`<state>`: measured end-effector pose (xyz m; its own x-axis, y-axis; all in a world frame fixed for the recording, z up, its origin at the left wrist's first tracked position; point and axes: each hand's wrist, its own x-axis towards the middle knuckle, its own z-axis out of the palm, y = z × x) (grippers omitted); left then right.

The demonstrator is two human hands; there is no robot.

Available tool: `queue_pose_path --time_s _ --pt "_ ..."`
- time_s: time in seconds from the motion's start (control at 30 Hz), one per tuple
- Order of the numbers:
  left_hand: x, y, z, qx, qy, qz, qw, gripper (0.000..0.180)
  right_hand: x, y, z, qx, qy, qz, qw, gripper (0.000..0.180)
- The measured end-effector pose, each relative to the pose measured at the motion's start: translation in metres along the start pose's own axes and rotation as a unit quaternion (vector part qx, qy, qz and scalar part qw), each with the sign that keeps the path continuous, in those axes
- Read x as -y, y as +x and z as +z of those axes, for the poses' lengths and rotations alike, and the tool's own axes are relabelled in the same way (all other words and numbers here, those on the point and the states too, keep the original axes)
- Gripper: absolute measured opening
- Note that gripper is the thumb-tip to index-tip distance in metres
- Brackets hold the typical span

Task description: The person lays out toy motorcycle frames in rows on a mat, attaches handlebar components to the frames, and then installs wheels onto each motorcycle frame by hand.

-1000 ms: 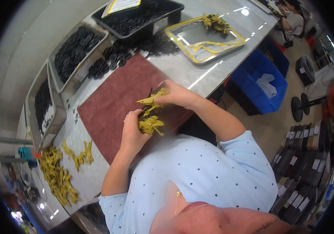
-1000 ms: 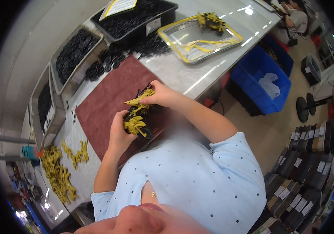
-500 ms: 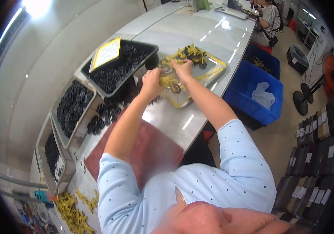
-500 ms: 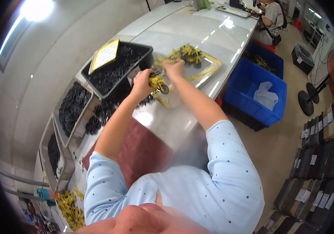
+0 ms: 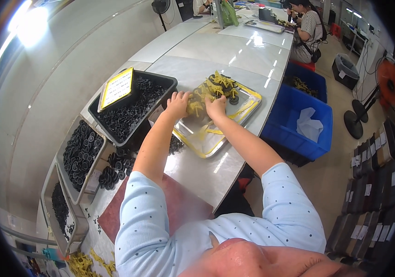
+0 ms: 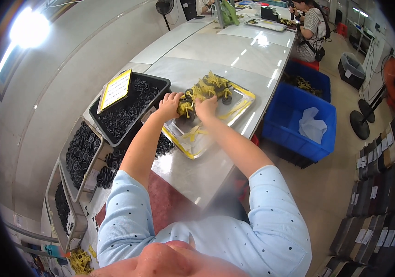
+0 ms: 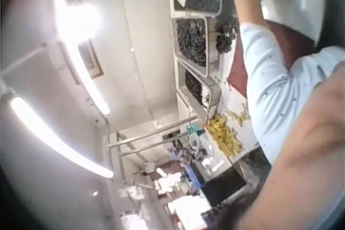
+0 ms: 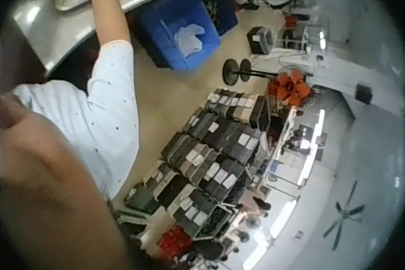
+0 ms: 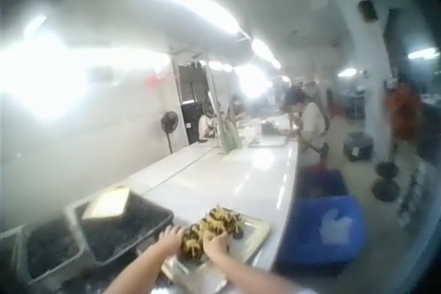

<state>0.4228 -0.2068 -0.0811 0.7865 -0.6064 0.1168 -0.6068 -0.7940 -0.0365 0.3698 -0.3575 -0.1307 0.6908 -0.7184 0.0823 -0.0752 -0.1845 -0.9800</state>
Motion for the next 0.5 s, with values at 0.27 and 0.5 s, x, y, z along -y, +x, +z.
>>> queue_pose_path --time_s 0.27,0.5 --pt "-0.021 -0.028 -0.026 0.063 0.063 -0.054 0.995 0.090 0.013 -0.005 -0.050 0.141 -0.172 -0.131 0.966 0.072" --pt "-0.071 -0.066 0.000 -0.063 -0.089 -0.166 0.980 0.076 0.027 -0.015 -0.058 0.117 -0.245 -0.164 0.948 0.055"
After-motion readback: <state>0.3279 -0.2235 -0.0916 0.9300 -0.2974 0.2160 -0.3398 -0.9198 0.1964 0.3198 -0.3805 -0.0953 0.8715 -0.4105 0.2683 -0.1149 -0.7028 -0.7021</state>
